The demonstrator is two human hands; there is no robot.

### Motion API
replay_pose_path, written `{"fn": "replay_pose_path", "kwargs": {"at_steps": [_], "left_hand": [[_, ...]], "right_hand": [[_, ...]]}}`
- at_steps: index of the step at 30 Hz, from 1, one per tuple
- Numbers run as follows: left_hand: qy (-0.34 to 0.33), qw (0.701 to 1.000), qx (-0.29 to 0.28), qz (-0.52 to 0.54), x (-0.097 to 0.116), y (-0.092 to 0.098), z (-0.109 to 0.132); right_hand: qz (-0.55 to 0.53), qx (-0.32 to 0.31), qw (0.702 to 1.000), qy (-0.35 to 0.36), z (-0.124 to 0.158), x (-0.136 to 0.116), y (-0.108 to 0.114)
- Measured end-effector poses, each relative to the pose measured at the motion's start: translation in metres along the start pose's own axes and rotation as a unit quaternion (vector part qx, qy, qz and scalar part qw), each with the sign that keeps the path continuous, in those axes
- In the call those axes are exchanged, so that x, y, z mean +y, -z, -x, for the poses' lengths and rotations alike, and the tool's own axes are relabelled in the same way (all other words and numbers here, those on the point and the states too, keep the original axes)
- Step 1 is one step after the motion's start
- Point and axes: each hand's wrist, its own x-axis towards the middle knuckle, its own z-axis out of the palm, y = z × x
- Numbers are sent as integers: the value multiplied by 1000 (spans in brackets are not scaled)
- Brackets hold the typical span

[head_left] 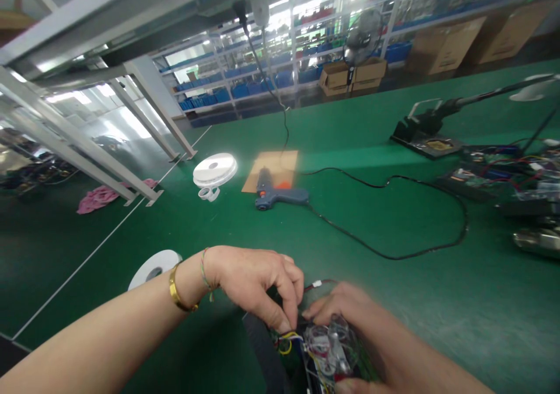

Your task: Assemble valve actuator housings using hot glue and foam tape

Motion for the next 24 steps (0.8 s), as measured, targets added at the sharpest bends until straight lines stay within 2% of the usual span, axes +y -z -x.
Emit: {"fn": "replay_pose_path", "kwargs": {"at_steps": [3,7,12,17,21,24], "left_hand": [[4,1000,6,-28,6,-1,1],[41,986,27,-160,22,-8,1],[103,930,89,-341,46,-27,2],[81,864,143,-475,58,-40,7],[79,841,179,-504,54,-42,14],[92,848,222,-473,47,-45,17]], "right_hand": [[2,3,1000,-2,0,-1,-1],[-8,6,1000,4,-1,1,-3],[-10,14,999,30,0,5,-4],[5,14,998,53,1,3,-3],[20,18,998,54,2,1,-3],[25,21,998,59,3,1,-4]]}}
